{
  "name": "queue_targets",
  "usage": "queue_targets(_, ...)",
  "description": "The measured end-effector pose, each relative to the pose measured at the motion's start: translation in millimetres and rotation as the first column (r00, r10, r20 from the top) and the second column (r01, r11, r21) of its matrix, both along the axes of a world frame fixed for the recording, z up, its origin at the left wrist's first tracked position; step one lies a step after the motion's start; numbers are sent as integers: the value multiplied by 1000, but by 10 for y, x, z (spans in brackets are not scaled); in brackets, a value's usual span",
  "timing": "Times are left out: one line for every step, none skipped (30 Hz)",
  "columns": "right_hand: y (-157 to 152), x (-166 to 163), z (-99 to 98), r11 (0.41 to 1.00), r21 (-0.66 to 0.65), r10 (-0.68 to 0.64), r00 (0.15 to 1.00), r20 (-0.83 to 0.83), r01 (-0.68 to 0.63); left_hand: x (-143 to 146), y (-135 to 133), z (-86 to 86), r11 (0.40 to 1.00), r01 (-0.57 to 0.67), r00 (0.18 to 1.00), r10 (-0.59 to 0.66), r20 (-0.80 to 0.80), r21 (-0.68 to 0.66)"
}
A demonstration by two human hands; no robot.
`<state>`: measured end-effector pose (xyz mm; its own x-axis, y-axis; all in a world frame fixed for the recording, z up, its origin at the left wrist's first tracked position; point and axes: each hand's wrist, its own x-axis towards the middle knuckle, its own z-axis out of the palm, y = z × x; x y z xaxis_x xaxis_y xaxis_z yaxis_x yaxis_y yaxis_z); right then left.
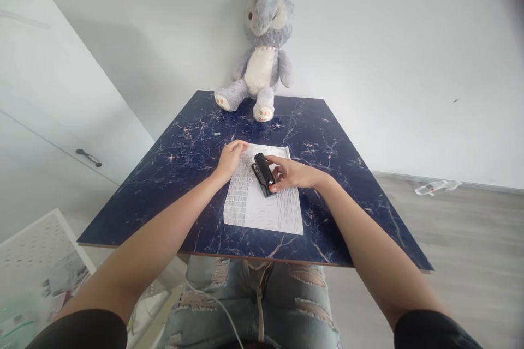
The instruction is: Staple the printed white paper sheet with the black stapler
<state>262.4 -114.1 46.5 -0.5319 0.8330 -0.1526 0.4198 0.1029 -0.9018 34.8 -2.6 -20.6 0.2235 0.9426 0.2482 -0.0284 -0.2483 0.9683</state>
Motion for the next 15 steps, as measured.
queue_targets(4,-3,-6,1000,-5,-1,1000,1,1,-8,6,-2,1000,-19,1000,19,-2,15)
queue_targets(6,-2,-7,1000,-7,4,1000,-2,-4,-18,15,-4,998,-45,999,45,-3,33)
queue_targets(5,0,-3,1000,-5,13,1000,-6,-13,-31,25,-8,996,-75,997,75,-2,47)
queue_targets(2,2,5,1000,1,23,1000,-9,-23,-45,38,-13,993,-103,995,103,-1,53)
queue_targets(-3,5,14,999,6,31,999,-9,-31,-58,52,-21,991,-126,992,126,3,51)
queue_targets(-7,8,25,999,12,34,999,-7,-34,-69,66,-29,989,-140,990,140,6,44)
queue_targets(-11,11,34,999,16,36,999,-3,-36,-77,78,-39,989,-147,989,146,7,37)
queue_targets(-13,14,41,999,20,36,999,0,-36,-81,89,-49,988,-148,989,147,7,34)
queue_targets(-13,17,44,999,24,38,999,3,-38,-82,96,-58,989,-142,990,142,5,37)
queue_targets(-10,19,41,999,28,41,999,6,-41,-81,99,-63,990,-135,991,135,2,44)
queue_targets(-5,16,33,998,35,44,999,9,-44,-79,99,-64,991,-126,992,126,-4,52)
queue_targets(2,7,17,998,46,39,999,11,-39,-77,96,-60,991,-116,993,117,-15,62)
queue_targets(11,-12,-5,998,63,26,1000,11,-27,-75,89,-51,991,-106,994,109,-29,75)
queue_targets(19,-42,-32,996,87,1,1000,11,-2,-75,80,-37,991,-96,994,101,-52,93)
queue_targets(25,-84,-63,992,123,-39,999,18,37,-76,70,-19,989,-86,992,96,-84,117)
